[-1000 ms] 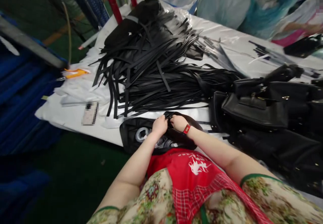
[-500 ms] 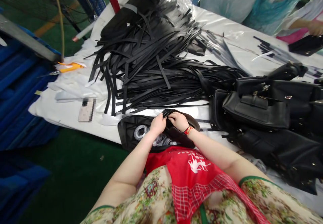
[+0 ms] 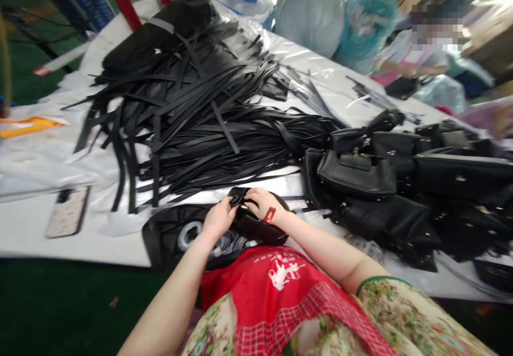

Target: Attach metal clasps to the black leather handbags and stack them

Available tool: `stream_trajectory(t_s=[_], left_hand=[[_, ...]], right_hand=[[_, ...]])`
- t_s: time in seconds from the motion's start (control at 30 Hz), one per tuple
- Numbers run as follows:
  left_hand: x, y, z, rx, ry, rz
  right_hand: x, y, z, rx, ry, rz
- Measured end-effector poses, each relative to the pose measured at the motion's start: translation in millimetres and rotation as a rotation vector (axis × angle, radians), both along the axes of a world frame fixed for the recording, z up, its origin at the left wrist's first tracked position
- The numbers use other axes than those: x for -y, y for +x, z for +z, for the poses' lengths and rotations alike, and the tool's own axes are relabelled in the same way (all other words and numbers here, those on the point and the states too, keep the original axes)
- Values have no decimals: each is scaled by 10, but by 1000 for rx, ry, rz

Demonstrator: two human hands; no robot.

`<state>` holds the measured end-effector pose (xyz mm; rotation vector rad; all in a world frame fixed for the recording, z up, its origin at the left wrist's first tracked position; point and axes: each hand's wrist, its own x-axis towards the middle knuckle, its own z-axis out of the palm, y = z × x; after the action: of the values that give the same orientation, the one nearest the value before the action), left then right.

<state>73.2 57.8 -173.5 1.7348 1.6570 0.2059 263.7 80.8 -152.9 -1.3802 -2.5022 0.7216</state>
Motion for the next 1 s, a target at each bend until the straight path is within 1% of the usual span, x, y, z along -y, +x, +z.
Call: stream_trajectory(t_s=[0.07, 0.1, 0.13, 0.17, 0.2, 0.23, 0.27, 0.33, 0.37, 0.43, 0.5, 0.53, 0.6, 0.63, 0.7, 0.77, 0.8, 0.83, 0.9, 0.93, 1.0], left_hand=[[41, -83, 17, 99, 12, -2], [62, -136, 22, 157, 29, -8], [84, -194, 32, 193, 54, 27], [105, -255, 48, 217, 79, 77], [123, -315, 72, 231, 97, 127], [139, -370, 101, 233, 106, 179], [150, -417, 134, 230, 110, 227], [158, -471, 196, 220, 112, 294], [155, -476, 224, 218, 115, 314], [142, -440, 279, 223, 123, 319], [133, -351, 357, 241, 139, 296], [133, -292, 412, 260, 152, 278], [146, -150, 565, 322, 185, 226], [158, -69, 660, 361, 207, 191], [185, 106, 869, 435, 263, 101], [209, 286, 1070, 491, 338, 3], [216, 368, 1156, 514, 386, -46], [220, 440, 1227, 522, 435, -82], [222, 535, 1319, 509, 522, -114], [222, 553, 1343, 491, 550, -109], [227, 534, 1360, 456, 573, -67]], right_hand=[[-134, 475, 225, -15, 117, -181], [-199, 774, 360, 47, 163, -279], [-246, 1095, 503, 159, 190, -381], [-269, 1421, 642, 319, 187, -488], [-264, 1731, 766, 514, 148, -584], [-230, 2008, 863, 726, 79, -669], [-175, 2237, 929, 896, -1, -721], [-37, 2531, 975, 1031, -101, -731], [22, 2600, 972, 1036, -128, -704], [75, 2628, 975, 1008, -159, -629], [29, 2579, 1057, 987, -179, -570], [-19, 2542, 1138, 978, -182, -548], [-114, 2442, 1371, 923, -180, -500], [-141, 2373, 1506, 860, -184, -472], [-121, 2185, 1765, 649, -242, -425], [-7, 1935, 1956, 389, -386, -410], [73, 1796, 2014, 274, -476, -406], [160, 1657, 2047, 174, -565, -394], [328, 1402, 2051, 32, -695, -347], [401, 1296, 2030, -11, -728, -321], [515, 1135, 1972, -40, -726, -283]])
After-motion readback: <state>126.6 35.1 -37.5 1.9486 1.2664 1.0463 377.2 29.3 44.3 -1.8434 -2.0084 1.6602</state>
